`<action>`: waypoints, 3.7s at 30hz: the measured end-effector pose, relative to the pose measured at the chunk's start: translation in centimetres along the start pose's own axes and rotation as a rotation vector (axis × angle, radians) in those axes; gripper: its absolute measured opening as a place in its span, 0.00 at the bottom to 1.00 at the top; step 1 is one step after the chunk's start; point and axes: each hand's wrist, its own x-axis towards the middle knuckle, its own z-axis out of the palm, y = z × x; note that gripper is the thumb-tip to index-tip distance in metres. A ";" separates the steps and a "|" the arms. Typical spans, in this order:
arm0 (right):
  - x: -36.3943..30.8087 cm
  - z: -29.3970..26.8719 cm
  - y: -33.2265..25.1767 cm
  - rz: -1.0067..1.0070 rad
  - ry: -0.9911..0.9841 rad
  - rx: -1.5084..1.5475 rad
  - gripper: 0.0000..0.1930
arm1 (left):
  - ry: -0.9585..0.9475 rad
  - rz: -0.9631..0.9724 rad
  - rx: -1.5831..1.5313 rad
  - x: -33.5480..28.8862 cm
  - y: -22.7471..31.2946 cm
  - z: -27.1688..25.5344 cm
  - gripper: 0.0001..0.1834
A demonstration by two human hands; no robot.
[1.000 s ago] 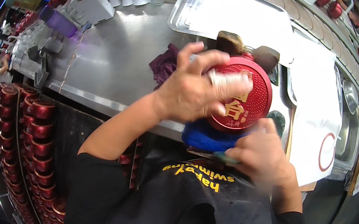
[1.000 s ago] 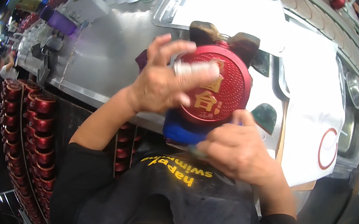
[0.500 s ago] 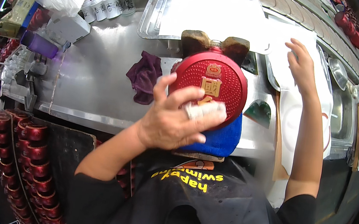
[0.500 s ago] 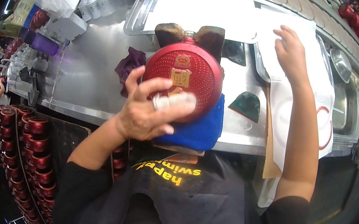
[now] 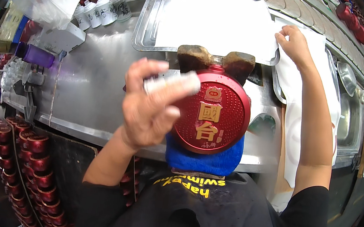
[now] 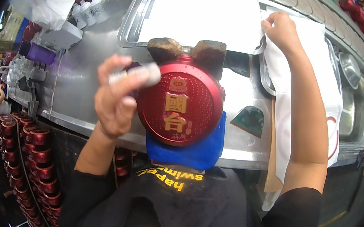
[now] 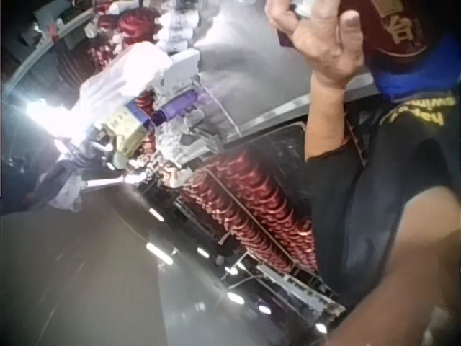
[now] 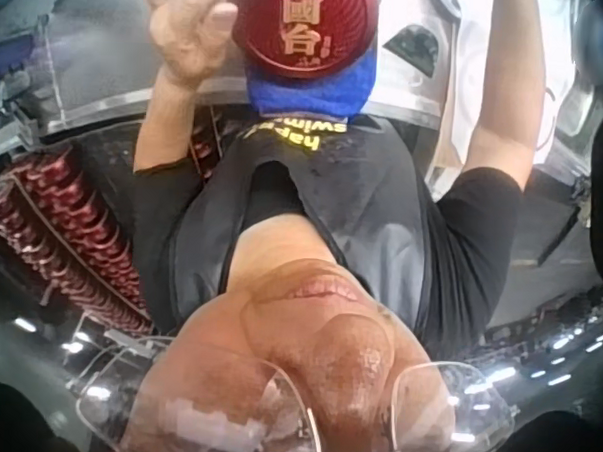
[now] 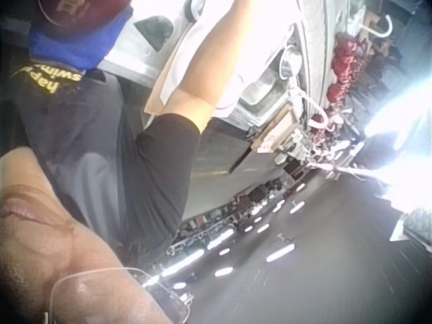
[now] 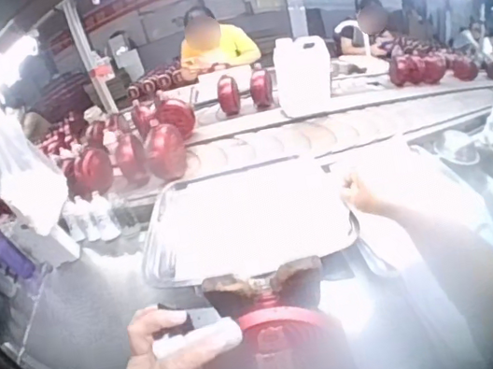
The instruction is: The person applies a gold decorative band around the rim of a red container, then wipes the surface with a cloth and a green pad. The person repeats this process on multiple containers, placing finished ones on a nearby tray.
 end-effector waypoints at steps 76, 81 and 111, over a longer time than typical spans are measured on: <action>4.5 4.1 -12.6 -0.087 -0.369 -0.073 0.38 | -0.026 -0.542 0.241 4.4 -11.7 -1.7 0.17; 1.8 2.6 -14.5 -0.492 -0.160 -0.120 0.37 | -0.364 -0.533 0.425 4.7 -10.9 -0.5 0.32; -1.5 2.1 -7.6 -0.183 -0.276 0.045 0.19 | -0.576 -0.353 0.441 8.1 -11.2 2.9 0.30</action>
